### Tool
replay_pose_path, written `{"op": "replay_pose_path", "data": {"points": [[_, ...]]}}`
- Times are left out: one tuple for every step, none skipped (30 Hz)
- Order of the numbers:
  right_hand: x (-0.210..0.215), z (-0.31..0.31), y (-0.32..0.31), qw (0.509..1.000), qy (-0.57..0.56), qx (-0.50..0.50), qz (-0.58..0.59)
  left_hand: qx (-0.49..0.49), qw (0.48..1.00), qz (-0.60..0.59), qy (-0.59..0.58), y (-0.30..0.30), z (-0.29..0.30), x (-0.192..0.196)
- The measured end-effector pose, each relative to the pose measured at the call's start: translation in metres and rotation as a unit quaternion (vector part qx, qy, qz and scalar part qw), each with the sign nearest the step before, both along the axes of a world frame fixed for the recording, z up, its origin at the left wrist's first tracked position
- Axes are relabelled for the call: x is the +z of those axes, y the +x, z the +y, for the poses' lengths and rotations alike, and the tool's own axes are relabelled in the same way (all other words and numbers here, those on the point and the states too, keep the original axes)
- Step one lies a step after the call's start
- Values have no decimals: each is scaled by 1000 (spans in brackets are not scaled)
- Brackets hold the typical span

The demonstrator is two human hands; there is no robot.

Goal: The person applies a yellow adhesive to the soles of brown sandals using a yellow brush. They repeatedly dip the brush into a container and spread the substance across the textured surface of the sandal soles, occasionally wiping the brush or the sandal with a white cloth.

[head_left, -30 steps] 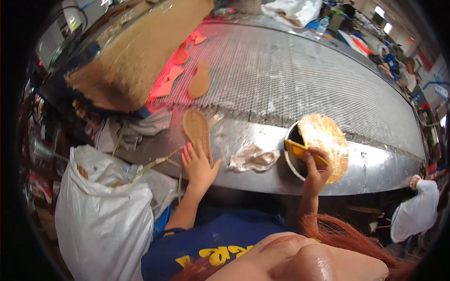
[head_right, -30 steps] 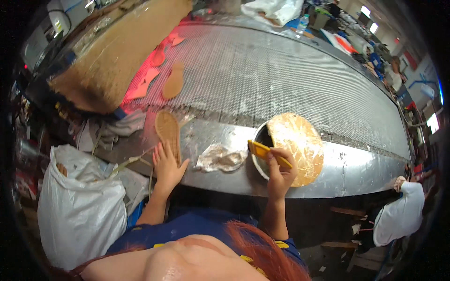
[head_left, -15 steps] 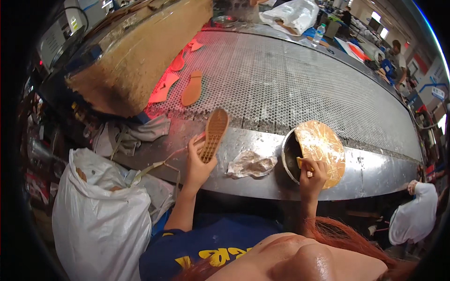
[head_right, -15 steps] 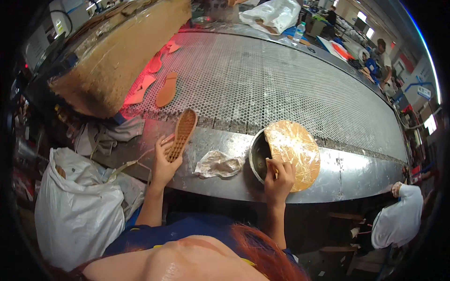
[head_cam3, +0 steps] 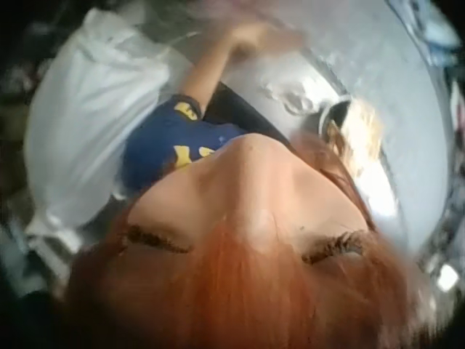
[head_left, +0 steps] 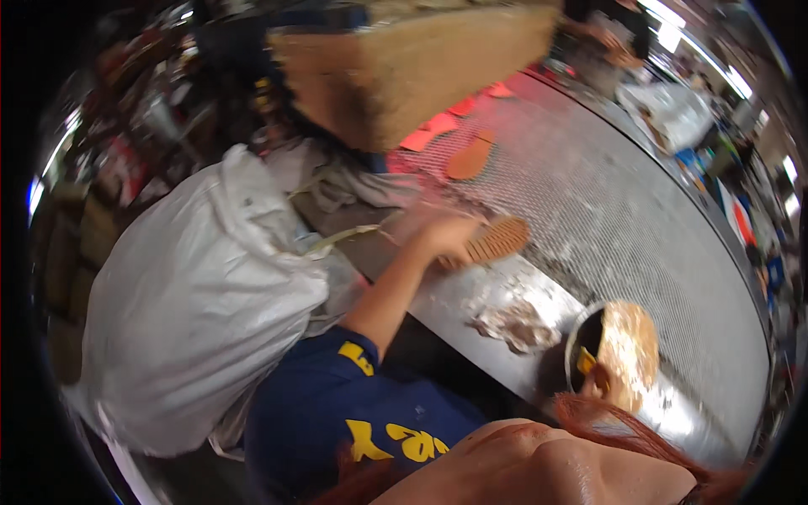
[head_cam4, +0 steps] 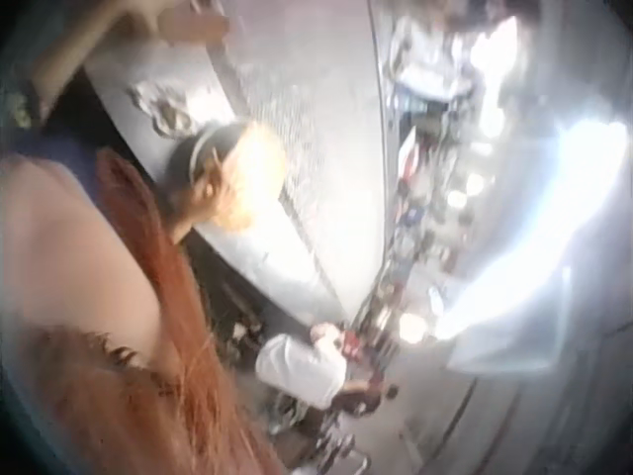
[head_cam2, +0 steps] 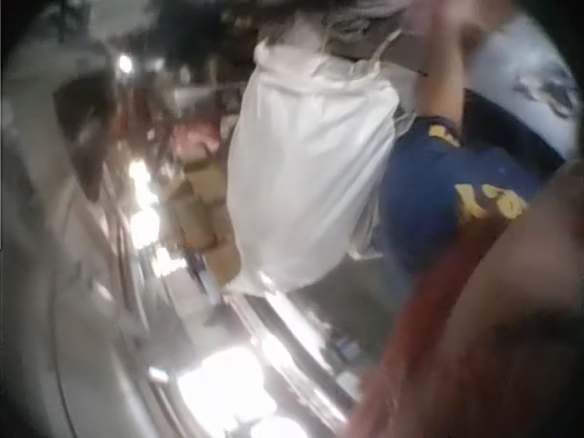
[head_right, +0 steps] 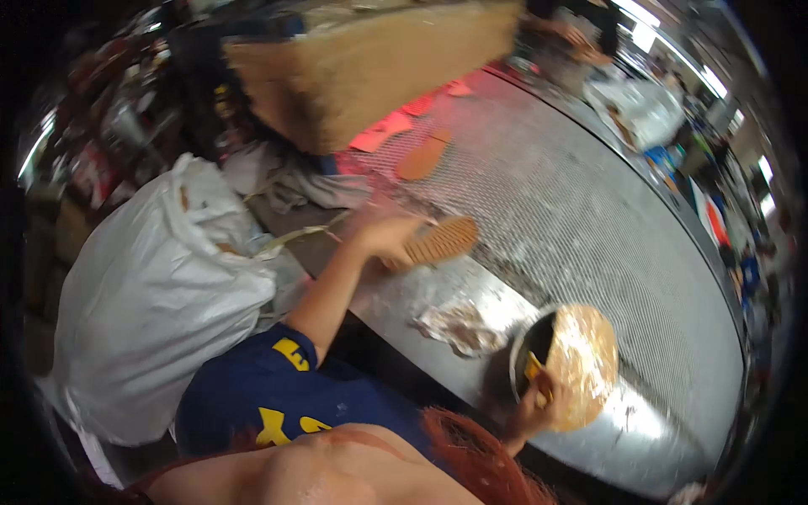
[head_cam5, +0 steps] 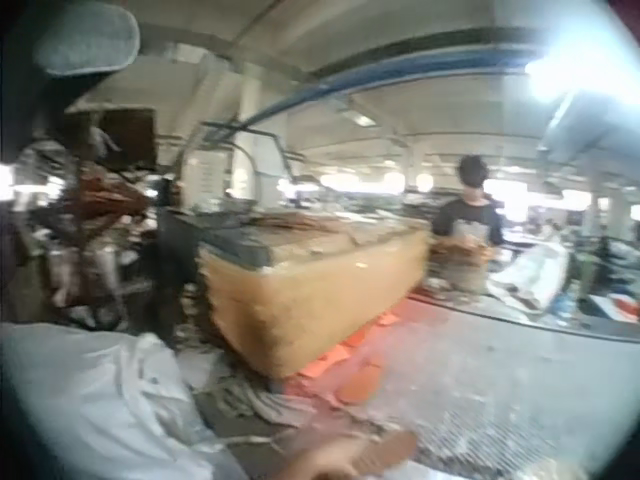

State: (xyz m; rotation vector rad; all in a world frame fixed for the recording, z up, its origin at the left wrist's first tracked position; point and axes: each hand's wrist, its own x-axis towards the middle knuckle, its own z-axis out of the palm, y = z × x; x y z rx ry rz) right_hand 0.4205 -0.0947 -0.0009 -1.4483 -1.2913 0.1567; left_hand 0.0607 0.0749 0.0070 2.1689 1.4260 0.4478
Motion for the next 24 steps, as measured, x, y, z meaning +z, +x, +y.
{"op": "replay_pose_path", "data": {"points": [[-1, -5, 2, 1000, -8, 6, -9, -34, 998, 33, -28, 2, 4, -1], [1, -7, 2, 1000, -20, 5, -20, -68, 998, 14, -7, 8, 10, -6], [5, -5, -1, 1000, -17, 10, -24, 3, 999, 50, -2, 18, 17, 3], [9, -7, -3, 999, -19, 12, -29, 69, 994, 86, -1, 30, 21, 14], [12, -9, -3, 999, -22, 15, -36, 105, 987, 115, 30, 33, 30, 20], [12, -8, -2, 999, -29, 22, -38, 138, 978, 141, 60, 31, 46, 25], [12, -8, 0, 998, -32, 25, -42, 187, 973, 118, 58, 28, 70, 24], [13, -7, 1, 998, -33, 28, -45, 235, 966, 96, 57, 23, 94, 18], [15, -7, -1, 998, -20, 27, -45, 269, 955, 95, 83, 19, 114, 5], [13, -8, 0, 998, -13, 23, -62, 301, 942, 93, 113, 13, 135, -10], [8, -9, 3, 997, -4, 16, -81, 330, 929, 89, 144, 8, 152, -27], [4, -11, 8, 995, 6, 7, -99, 322, 935, 89, 120, 1, 164, -45], [-3, -13, 18, 991, 8, 28, -128, 314, 940, 91, 97, -11, 173, -61], [-11, -14, 30, 987, 10, 46, -156, 303, 945, 93, 75, -20, 181, -70], [-16, -14, 37, 981, 9, 63, -184, 303, 943, 118, 69, -24, 183, -76], [-11, -13, 32, 985, 22, 57, -159, 304, 940, 143, 62, -27, 183, -79], [0, -14, 22, 989, 35, 56, -136, 318, 934, 150, 69, -29, 183, -80], [5, -15, 15, 991, 38, 52, -121, 333, 927, 157, 77, -31, 183, -80], [7, -13, 13, 991, 32, 53, -115, 348, 920, 163, 83, -35, 183, -81], [8, -15, 13, 992, 27, 46, -113, 360, 915, 160, 84, -31, 181, -76], [8, -15, 12, 993, 23, 37, -109, 371, 911, 157, 84, -28, 181, -70], [10, -15, 12, 994, 21, 32, -107, 381, 908, 153, 83, -24, 180, -67], [12, -15, 13, 994, 21, 37, -104, 358, 914, 164, 95, -33, 185, -71], [14, -15, 14, 994, 20, 40, -100, 329, 922, 175, 107, -41, 195, -76]]}}
